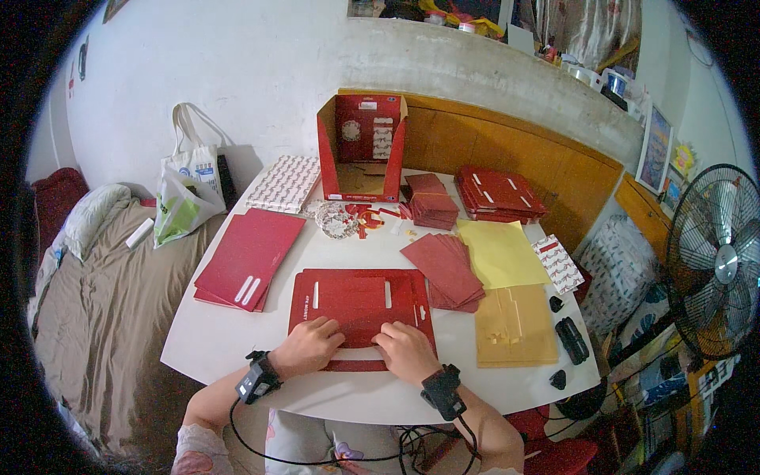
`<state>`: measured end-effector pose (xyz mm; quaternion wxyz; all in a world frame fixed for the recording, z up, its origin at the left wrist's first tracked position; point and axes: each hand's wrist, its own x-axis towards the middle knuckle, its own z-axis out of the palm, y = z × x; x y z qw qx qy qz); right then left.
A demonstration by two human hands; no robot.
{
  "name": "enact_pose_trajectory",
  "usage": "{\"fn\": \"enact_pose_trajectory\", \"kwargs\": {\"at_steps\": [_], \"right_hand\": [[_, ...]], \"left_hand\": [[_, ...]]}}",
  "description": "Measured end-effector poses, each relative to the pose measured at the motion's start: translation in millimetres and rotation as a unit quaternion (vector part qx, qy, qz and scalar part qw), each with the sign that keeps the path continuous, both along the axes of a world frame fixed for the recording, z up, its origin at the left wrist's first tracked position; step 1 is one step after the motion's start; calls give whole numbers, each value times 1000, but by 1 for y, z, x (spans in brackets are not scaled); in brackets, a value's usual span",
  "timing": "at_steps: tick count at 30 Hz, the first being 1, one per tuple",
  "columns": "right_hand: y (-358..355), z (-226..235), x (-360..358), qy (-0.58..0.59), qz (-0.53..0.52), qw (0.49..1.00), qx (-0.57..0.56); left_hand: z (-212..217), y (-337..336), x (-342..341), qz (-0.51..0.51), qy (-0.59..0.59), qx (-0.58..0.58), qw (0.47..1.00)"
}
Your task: The recorder is assembling and folding red paper money wallets.
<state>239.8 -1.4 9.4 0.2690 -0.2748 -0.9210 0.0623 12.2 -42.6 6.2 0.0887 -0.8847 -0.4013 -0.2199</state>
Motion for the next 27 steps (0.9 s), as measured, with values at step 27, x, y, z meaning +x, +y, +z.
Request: {"fn": "enact_pose_trajectory", "kwargs": {"at_steps": [27], "right_hand": [[35, -16, -4, 72, -90, 968, -224]], "left_hand": [[4, 31, -14, 105, -154, -295, 937]]}}
